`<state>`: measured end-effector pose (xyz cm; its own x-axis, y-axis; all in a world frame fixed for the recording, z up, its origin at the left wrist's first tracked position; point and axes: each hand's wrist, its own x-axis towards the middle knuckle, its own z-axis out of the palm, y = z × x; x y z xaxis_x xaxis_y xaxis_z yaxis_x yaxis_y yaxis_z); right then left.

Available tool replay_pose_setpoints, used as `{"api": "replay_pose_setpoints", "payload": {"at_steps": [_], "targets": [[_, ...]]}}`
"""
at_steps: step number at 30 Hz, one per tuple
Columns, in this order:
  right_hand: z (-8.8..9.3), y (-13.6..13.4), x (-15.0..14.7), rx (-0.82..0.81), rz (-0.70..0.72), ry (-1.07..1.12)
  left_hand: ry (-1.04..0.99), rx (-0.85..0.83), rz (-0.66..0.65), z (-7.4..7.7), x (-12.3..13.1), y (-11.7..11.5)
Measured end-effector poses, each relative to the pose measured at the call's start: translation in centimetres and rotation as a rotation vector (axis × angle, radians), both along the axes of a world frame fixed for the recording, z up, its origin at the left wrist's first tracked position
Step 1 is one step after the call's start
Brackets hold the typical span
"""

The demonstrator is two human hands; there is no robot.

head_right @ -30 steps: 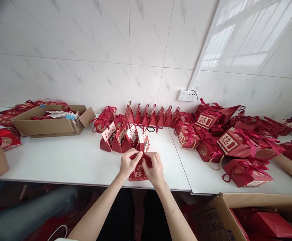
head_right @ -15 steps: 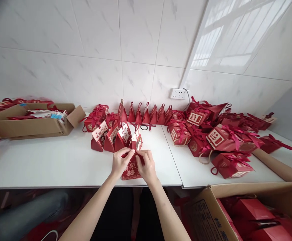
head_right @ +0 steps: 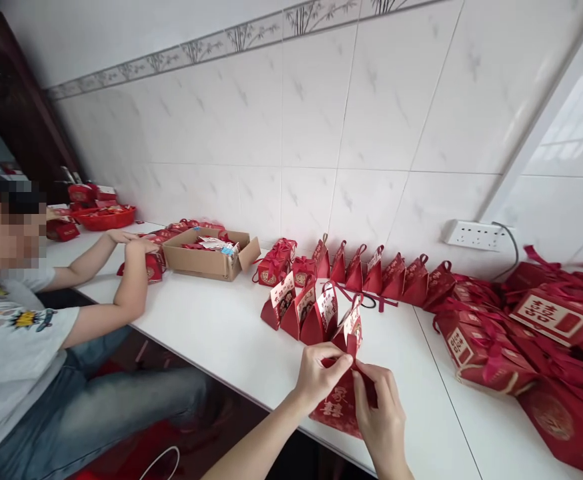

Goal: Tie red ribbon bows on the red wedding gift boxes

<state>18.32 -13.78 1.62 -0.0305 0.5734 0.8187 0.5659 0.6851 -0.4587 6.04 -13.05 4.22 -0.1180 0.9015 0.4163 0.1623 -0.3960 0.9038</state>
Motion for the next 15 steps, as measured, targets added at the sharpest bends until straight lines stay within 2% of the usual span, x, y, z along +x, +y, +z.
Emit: {"api": "replay_pose_setpoints", "payload": {"at_steps": [4, 8, 15], "targets": [[0.11, 0.16, -0.16, 0.009, 0.014, 0.017, 0.019, 0.053, 0.017, -0.29, 0.04, 0.03], [0.31, 0.44, -0.04, -0.068, 0.047, 0.055, 0.056, 0.084, 0.032, -0.50, -0.04, 0.00], [0.92, -0.08, 0.59, -0.189, 0.130, 0.051, 0.093, 0.036, -0.011, 0.03, -0.42, -0.23]]}}
